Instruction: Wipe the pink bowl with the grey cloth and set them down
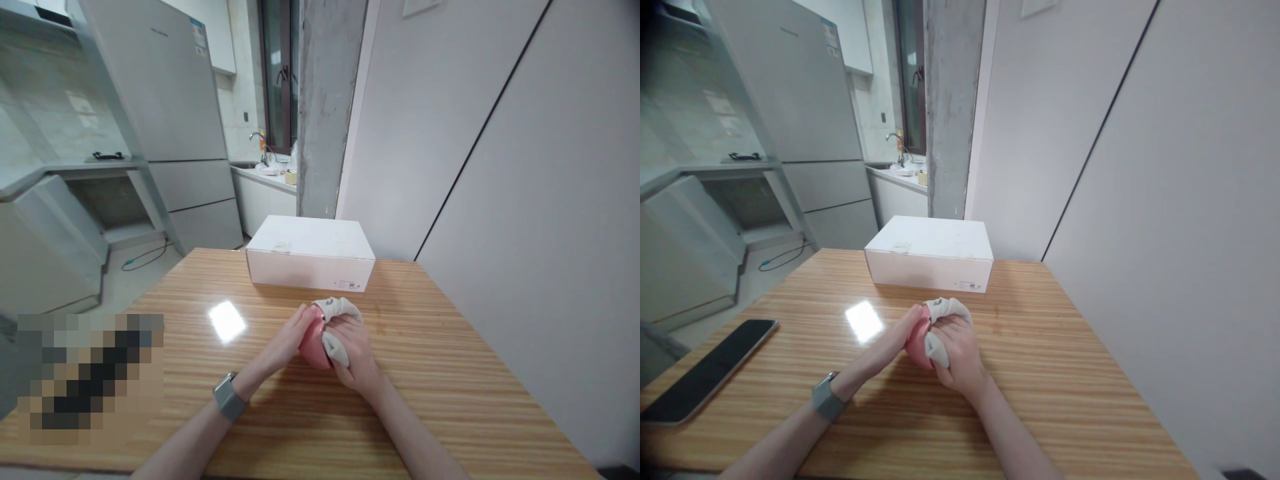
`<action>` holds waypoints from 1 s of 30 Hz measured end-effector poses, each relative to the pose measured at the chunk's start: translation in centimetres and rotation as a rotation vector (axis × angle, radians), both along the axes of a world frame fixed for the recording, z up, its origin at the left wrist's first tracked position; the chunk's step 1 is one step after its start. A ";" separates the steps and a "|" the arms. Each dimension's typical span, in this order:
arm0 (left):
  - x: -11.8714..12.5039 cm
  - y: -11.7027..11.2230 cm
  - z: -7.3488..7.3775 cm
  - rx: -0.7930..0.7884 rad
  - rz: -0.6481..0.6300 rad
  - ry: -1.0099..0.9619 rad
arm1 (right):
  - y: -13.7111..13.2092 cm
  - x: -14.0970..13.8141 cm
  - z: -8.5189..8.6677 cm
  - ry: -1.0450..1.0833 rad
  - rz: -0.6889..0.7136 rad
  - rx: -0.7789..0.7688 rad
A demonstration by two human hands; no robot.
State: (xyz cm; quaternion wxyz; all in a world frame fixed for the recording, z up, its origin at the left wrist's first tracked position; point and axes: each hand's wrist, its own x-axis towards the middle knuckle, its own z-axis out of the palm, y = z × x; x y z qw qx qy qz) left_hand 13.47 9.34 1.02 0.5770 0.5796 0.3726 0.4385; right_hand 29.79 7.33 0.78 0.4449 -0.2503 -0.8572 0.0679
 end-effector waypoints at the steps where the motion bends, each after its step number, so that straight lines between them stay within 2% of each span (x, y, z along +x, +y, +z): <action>1: 0.0 -0.1 0.1 0.060 0.033 0.065 | 0.0 0.0 0.0 -0.007 -0.001 0.005; 3: 0.1 -0.6 0.4 0.143 0.074 0.160 | 0.1 0.0 -0.1 0.028 -0.034 -0.008; 5: 0.3 -1.1 0.5 0.162 0.081 0.175 | 0.3 0.2 -0.4 0.106 -0.075 -0.055; 9: 0.7 -1.7 0.6 0.145 -0.050 0.011 | 0.9 0.2 -1.1 0.411 -0.195 -0.239; 12: 0.8 -1.5 0.7 0.117 -0.155 -0.134 | 1.0 0.0 -1.2 0.566 -0.251 -0.288; 14: 0.7 -1.2 0.7 0.031 -0.152 -0.208 | 0.8 0.0 -0.9 0.519 -0.224 -0.229; 17: 0.7 -0.6 0.5 -0.085 -0.066 -0.237 | 0.2 0.0 -0.4 0.234 -0.090 -0.073; 19: 0.7 -0.5 0.6 -0.079 -0.022 -0.175 | -0.2 0.1 -0.2 0.029 -0.012 0.046; 21: 0.6 -0.7 1.0 -0.011 -0.002 -0.071 | -0.4 0.1 -0.3 -0.053 -0.010 0.117; 25: 0.5 -1.4 1.8 0.123 -0.014 0.072 | -0.4 0.3 -0.7 0.034 -0.092 0.071; 30: 0.9 -1.9 2.0 0.167 -0.091 -0.038 | 0.1 0.3 -1.2 0.338 -0.225 -0.088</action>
